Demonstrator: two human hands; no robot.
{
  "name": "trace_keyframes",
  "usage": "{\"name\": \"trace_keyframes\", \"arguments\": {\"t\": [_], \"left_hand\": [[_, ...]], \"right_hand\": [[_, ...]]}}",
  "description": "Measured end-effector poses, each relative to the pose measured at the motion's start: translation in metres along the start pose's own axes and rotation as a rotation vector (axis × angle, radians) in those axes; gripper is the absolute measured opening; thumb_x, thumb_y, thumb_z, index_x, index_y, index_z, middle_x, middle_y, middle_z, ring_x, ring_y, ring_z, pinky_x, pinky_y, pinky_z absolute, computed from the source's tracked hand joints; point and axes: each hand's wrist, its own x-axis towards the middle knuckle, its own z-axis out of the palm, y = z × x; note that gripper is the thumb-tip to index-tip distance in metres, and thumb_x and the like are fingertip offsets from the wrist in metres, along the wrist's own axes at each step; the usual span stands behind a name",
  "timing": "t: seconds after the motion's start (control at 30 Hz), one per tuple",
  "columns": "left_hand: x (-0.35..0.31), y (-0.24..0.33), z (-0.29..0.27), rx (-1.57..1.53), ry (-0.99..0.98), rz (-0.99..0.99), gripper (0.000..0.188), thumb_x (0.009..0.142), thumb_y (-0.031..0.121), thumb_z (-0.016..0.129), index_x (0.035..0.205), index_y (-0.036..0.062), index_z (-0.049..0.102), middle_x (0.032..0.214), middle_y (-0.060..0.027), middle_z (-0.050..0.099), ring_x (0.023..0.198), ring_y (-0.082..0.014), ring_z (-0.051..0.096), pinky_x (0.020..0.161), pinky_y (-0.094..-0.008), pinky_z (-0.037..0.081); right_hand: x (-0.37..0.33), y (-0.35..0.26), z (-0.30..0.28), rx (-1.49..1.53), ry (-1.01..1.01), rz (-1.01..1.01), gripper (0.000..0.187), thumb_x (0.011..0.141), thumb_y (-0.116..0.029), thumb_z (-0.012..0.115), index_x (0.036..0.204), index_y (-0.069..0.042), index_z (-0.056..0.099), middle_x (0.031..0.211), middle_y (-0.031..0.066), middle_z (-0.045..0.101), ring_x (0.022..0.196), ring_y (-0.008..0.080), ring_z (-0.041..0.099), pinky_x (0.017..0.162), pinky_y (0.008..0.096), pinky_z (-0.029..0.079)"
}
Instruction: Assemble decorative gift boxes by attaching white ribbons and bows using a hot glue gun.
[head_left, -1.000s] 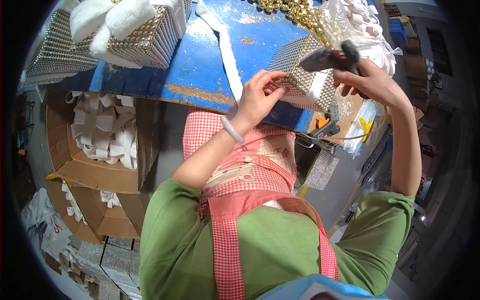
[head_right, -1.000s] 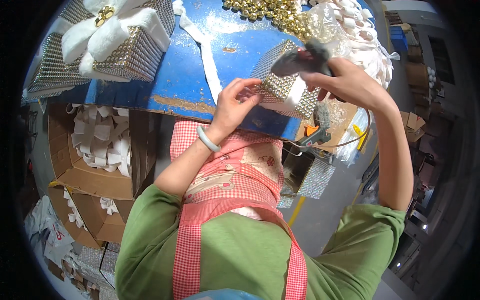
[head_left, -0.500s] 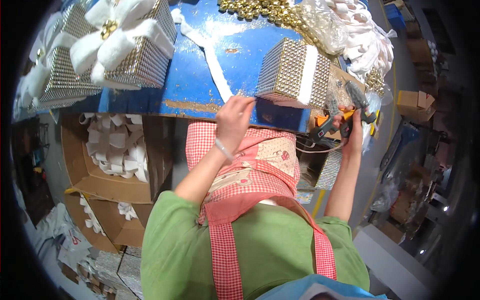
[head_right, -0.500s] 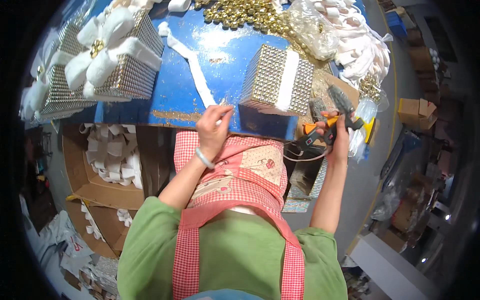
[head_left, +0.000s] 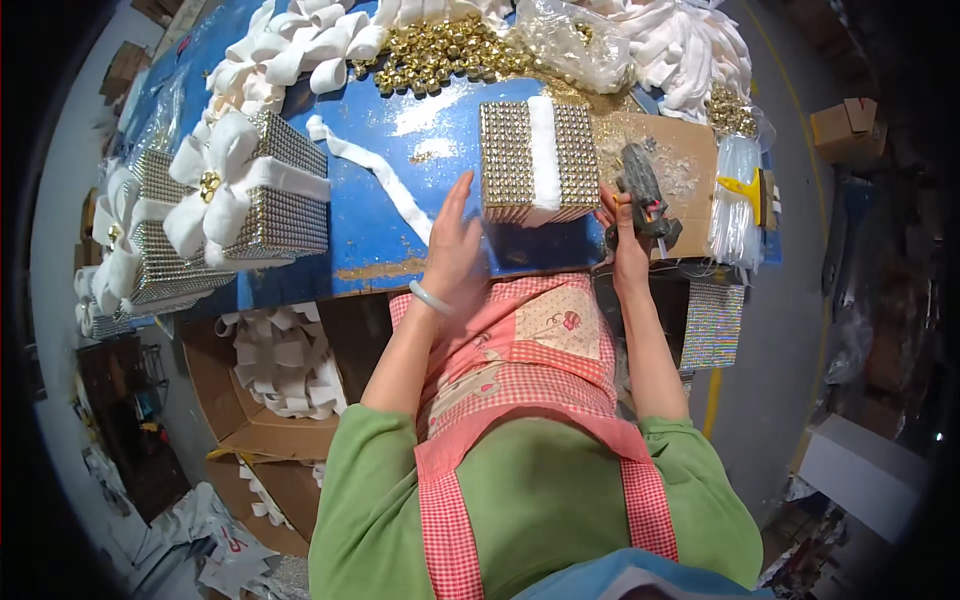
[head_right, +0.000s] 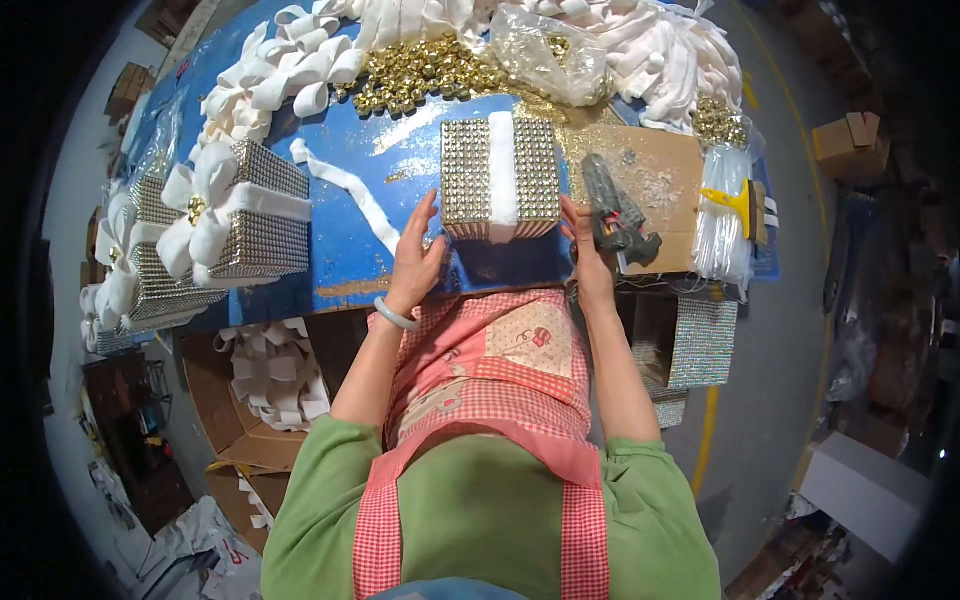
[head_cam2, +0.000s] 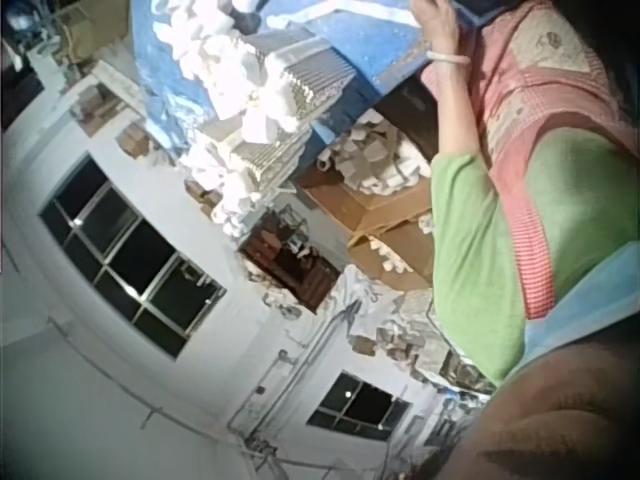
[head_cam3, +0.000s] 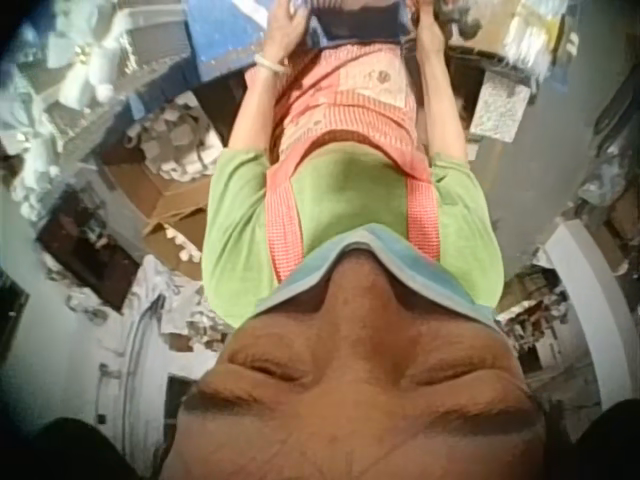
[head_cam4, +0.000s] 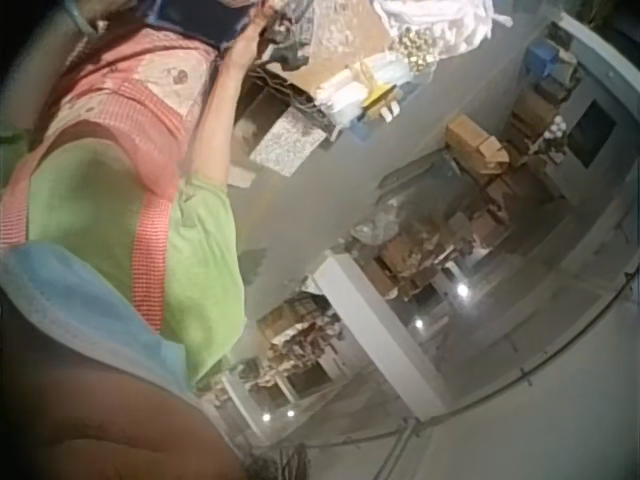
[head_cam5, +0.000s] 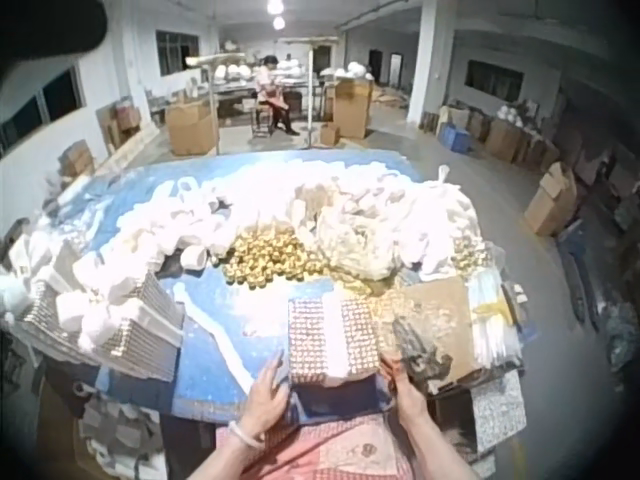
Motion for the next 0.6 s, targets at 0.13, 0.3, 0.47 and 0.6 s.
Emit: {"name": "trace_keyframes", "arguments": {"t": [0.13,0.3,0.47,0.6], "left_hand": [[0.007,-0.035,0.01,-0.227,-0.053,-0.31,0.046,0.085,0.004,0.048,0.131,-0.0008,0.047,0.128,-0.0193,0.054,0.115,-0.029,0.056,0.096,-0.0334,0.044],[0.02,-0.057,0.021,-0.307,0.007,-0.36,0.038,0.09,0.014,0.052,0.125,-0.0008,0.053,0.109,-0.0144,0.065,0.098,-0.0203,0.063,0.084,-0.0299,0.049],[0.034,-0.034,0.029,-0.552,-0.142,-0.777,0.037,0.096,0.027,0.05,0.123,0.0017,0.052,0.112,-0.006,0.061,0.094,-0.0133,0.059,0.08,-0.0267,0.046],[0.045,-0.024,0.038,-1.034,-0.172,-0.801,0.028,0.098,0.024,0.047,0.114,0.002,0.055,0.105,-0.0075,0.064,0.093,-0.0168,0.061,0.083,-0.0309,0.05]], "right_hand": [[0.006,0.008,0.012,-0.161,0.118,-0.176,0.023,0.088,-0.014,0.067,0.105,-0.002,0.058,0.108,0.0071,0.063,0.094,0.0124,0.061,0.082,0.0276,0.05],[0.02,0.011,0.012,-0.139,0.153,-0.11,0.026,0.086,-0.01,0.067,0.107,-0.002,0.052,0.105,0.0105,0.064,0.091,0.0157,0.062,0.077,0.0294,0.053],[0.038,0.017,-0.028,0.094,0.28,0.019,0.024,0.086,-0.011,0.067,0.107,-0.008,0.054,0.102,0.0042,0.062,0.085,0.013,0.061,0.071,0.027,0.051],[0.058,0.022,-0.056,0.236,0.178,0.04,0.026,0.088,-0.01,0.064,0.112,-0.009,0.054,0.101,0.0036,0.06,0.084,0.0147,0.063,0.07,0.0312,0.056]]}}
